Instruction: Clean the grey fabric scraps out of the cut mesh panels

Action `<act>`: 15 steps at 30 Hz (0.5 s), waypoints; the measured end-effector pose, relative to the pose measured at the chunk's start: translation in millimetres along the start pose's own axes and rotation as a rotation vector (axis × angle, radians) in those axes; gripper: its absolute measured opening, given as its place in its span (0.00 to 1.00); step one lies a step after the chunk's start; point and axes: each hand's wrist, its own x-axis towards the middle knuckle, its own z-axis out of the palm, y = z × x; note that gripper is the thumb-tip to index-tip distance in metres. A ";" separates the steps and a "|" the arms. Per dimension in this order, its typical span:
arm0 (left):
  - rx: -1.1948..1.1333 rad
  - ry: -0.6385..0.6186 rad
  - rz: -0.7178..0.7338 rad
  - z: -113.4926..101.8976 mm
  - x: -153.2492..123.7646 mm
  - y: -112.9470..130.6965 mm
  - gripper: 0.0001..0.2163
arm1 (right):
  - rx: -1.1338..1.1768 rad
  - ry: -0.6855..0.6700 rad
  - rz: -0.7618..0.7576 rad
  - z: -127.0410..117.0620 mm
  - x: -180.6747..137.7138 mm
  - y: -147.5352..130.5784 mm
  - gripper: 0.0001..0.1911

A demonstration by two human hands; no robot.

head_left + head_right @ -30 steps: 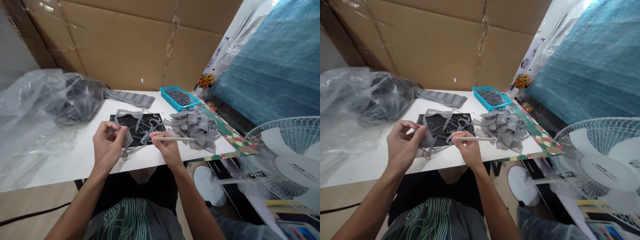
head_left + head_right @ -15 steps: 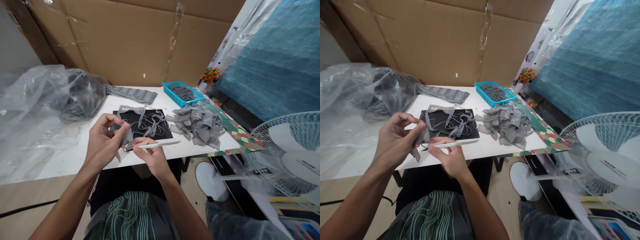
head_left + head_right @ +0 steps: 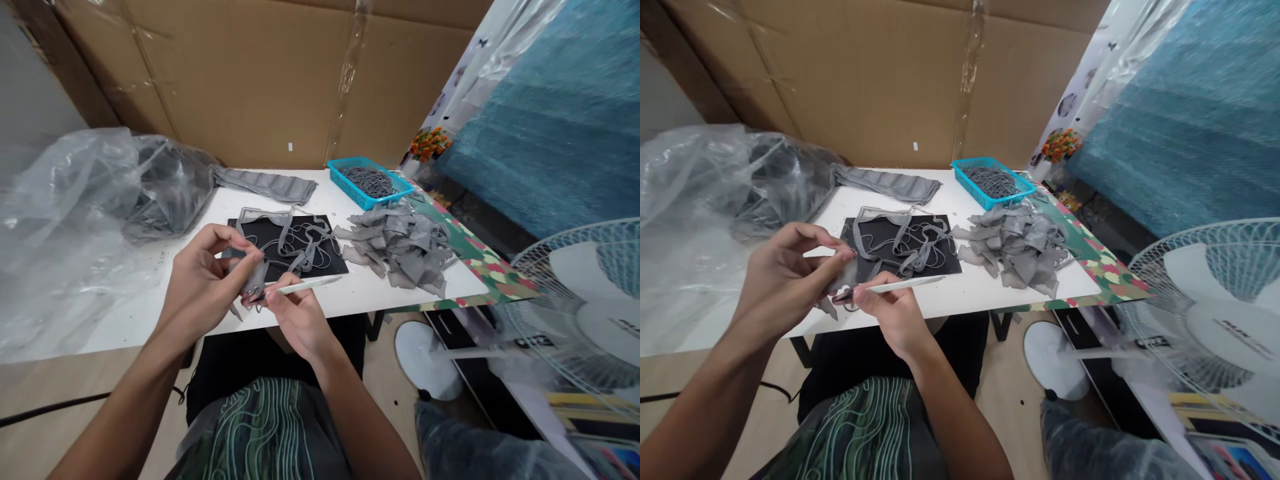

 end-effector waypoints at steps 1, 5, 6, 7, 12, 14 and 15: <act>0.023 0.008 0.018 0.2 -0.7 -0.8 0.12 | 0.016 -0.010 0.011 1.5 -1.1 -0.2 0.21; 0.112 0.035 0.089 -4.3 -4.8 -4.0 0.10 | 0.045 -0.046 0.037 -0.8 -6.9 -6.2 0.25; 0.124 0.029 0.103 -7.1 -6.0 -4.5 0.09 | 0.027 -0.064 0.044 -4.5 -8.3 -10.0 0.25; 0.135 0.016 0.122 -10.3 -7.0 -4.9 0.09 | -0.002 -0.090 0.058 -9.4 -9.4 -14.9 0.25; 0.193 -0.101 0.296 -29.0 -8.1 -5.5 0.09 | -0.208 -0.282 0.209 -39.8 -8.2 -46.5 0.22; 0.229 -0.142 0.351 -36.9 -7.2 -5.1 0.09 | -0.285 -0.352 0.252 -49.4 -4.5 -58.8 0.20; 0.260 -0.168 0.380 -41.0 -6.9 -4.6 0.09 | -0.315 -0.379 0.268 -53.3 -2.3 -64.6 0.20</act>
